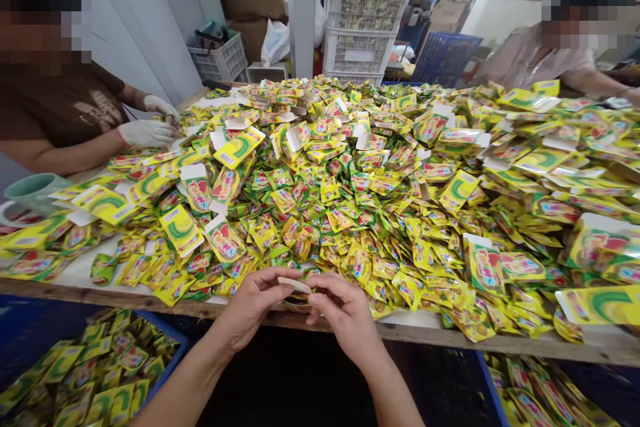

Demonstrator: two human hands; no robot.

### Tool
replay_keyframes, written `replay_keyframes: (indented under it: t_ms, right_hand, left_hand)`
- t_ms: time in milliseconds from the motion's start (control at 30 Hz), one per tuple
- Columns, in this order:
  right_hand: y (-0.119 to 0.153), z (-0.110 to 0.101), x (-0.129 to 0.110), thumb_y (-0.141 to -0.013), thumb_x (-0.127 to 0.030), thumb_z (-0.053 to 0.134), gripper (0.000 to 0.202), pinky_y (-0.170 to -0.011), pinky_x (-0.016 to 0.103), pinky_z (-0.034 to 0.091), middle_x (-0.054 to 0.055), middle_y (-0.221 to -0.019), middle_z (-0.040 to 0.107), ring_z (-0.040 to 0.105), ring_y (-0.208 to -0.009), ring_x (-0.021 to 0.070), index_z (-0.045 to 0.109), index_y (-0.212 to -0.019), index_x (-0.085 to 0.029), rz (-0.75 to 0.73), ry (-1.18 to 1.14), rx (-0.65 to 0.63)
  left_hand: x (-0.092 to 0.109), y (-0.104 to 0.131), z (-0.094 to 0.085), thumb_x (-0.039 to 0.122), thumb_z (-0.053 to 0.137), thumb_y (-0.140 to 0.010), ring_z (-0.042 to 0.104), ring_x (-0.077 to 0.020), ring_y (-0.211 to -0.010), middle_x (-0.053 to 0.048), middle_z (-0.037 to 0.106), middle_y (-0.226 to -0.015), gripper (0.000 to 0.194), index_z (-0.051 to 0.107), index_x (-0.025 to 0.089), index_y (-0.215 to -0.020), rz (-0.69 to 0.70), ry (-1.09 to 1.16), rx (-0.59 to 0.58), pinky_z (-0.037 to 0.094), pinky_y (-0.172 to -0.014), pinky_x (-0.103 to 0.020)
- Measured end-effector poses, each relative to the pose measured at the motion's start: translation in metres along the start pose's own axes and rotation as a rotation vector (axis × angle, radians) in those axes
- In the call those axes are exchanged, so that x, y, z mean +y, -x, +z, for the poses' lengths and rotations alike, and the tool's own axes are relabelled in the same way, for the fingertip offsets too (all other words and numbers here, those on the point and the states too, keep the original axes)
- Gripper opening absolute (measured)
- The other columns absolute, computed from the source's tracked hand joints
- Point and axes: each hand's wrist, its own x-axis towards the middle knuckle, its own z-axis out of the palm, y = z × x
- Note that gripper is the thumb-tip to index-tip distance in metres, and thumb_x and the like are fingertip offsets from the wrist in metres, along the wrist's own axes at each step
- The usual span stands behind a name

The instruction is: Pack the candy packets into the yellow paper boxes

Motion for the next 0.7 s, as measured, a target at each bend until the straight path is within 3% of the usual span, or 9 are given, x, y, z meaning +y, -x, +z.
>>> replay_keyframes:
  t_ms: [133, 233, 300, 433, 533, 700]
  right_hand:
    - [-0.004, -0.003, 0.007, -0.077, -0.027, 0.072, 0.015, -0.055, 0.024, 0.048, 0.000, -0.091, 0.065, 0.058, -0.052, 0.0073, 0.074, -0.092, -0.026, 0.095, -0.151, -0.017]
    - [-0.011, 0.002, 0.001, -0.075, -0.025, 0.072, 0.010, -0.061, 0.024, 0.047, 0.000, -0.080, 0.065, 0.057, -0.065, 0.0109, 0.075, -0.085, -0.023, 0.088, -0.039, -0.005]
    - [-0.017, 0.005, -0.005, -0.076, -0.026, 0.071, 0.011, -0.064, 0.024, 0.047, 0.001, -0.077, 0.065, 0.057, -0.072, 0.0133, 0.076, -0.086, -0.023, 0.033, 0.063, 0.039]
    - [-0.024, 0.007, -0.012, -0.081, -0.036, 0.067, 0.022, -0.050, 0.021, 0.046, 0.006, -0.085, 0.066, 0.057, -0.076, 0.0160, 0.077, -0.095, -0.023, -0.025, 0.096, 0.090]
    - [-0.025, 0.006, -0.008, -0.077, -0.039, 0.070, 0.022, -0.047, 0.021, 0.047, 0.006, -0.082, 0.067, 0.058, -0.070, 0.0149, 0.078, -0.090, -0.022, 0.030, 0.054, 0.137]
    - [-0.025, 0.005, 0.003, -0.073, -0.038, 0.075, 0.020, -0.053, 0.025, 0.052, 0.003, -0.077, 0.067, 0.061, -0.066, 0.0146, 0.075, -0.084, -0.021, 0.088, 0.000, 0.223]
  left_hand:
    - [-0.004, 0.002, 0.001, 0.024, 0.078, -0.072, 0.062, -0.0142, -0.082, -0.005, 0.071, -0.088, 0.026, 0.072, 0.016, -0.095, -0.009, 0.103, -0.016, 0.045, -0.075, -0.022]
    - [-0.005, 0.001, 0.003, 0.023, 0.080, -0.069, 0.063, -0.0137, -0.082, -0.003, 0.072, -0.089, 0.025, 0.073, 0.017, -0.093, 0.014, 0.071, -0.029, 0.047, -0.075, -0.021]
    - [-0.007, -0.002, 0.004, 0.024, 0.078, -0.072, 0.064, -0.0149, -0.085, -0.003, 0.073, -0.091, 0.023, 0.073, 0.018, -0.094, 0.079, 0.031, 0.026, 0.048, -0.080, -0.023]
    - [-0.011, -0.010, 0.004, 0.026, 0.073, -0.077, 0.067, -0.0184, -0.091, -0.004, 0.075, -0.096, 0.019, 0.076, 0.022, -0.095, 0.274, -0.131, 0.165, 0.050, -0.087, -0.028]
    - [-0.014, -0.014, 0.006, 0.026, 0.072, -0.078, 0.067, -0.0186, -0.092, -0.004, 0.075, -0.095, 0.016, 0.077, 0.022, -0.093, 0.379, -0.250, 0.195, 0.050, -0.086, -0.027]
    - [-0.012, -0.021, 0.010, 0.023, 0.066, -0.083, 0.068, -0.0161, -0.082, -0.004, 0.074, -0.093, 0.022, 0.072, 0.020, -0.104, 0.417, -0.332, 0.182, 0.053, -0.075, -0.025]
